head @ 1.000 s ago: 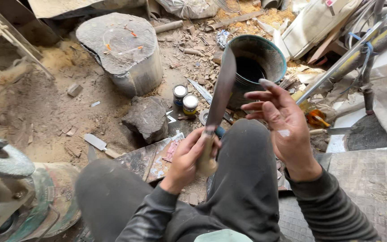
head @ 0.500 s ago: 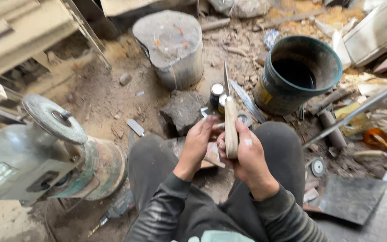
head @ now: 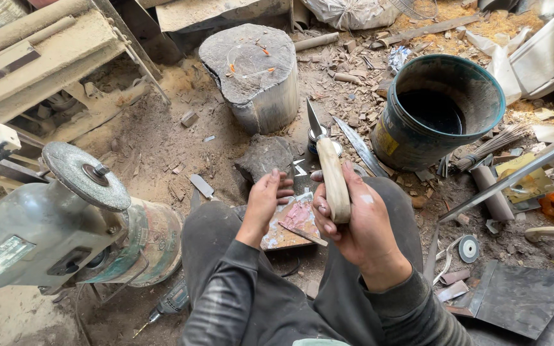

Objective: The person applies a pink paste to the tang of a knife handle using a small stick. They then insert the knife blade into the handle and press it firmly to secure the fit.

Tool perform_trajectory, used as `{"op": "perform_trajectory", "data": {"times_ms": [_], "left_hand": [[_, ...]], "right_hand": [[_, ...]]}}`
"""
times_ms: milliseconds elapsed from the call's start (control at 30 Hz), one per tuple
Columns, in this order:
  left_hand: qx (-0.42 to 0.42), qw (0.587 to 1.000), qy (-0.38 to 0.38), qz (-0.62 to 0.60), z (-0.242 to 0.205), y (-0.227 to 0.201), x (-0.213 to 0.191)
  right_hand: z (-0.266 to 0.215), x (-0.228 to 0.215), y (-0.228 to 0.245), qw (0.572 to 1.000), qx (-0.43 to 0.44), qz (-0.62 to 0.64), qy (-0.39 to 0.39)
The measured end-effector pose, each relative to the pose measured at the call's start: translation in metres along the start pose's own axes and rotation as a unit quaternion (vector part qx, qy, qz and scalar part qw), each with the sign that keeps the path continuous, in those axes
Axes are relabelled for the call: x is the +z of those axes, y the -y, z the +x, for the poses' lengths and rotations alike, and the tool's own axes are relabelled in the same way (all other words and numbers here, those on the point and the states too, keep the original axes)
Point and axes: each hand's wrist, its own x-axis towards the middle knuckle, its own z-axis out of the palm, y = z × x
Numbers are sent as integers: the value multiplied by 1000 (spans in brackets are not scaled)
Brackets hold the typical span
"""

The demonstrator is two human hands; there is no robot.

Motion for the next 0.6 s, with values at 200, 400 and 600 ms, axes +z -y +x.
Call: {"op": "perform_trajectory", "data": {"times_ms": [200,400,600], "left_hand": [[55,998,22,21,35,-56,6],[32,996,73,-39,69,-103,10],[190,982,-3,8,51,-108,8]], "right_hand": [[-9,3,-4,1000,8,2,18],[-5,-10,-25,970,56,-233,29],[22,-18,-62,867,18,-497,29]]}}
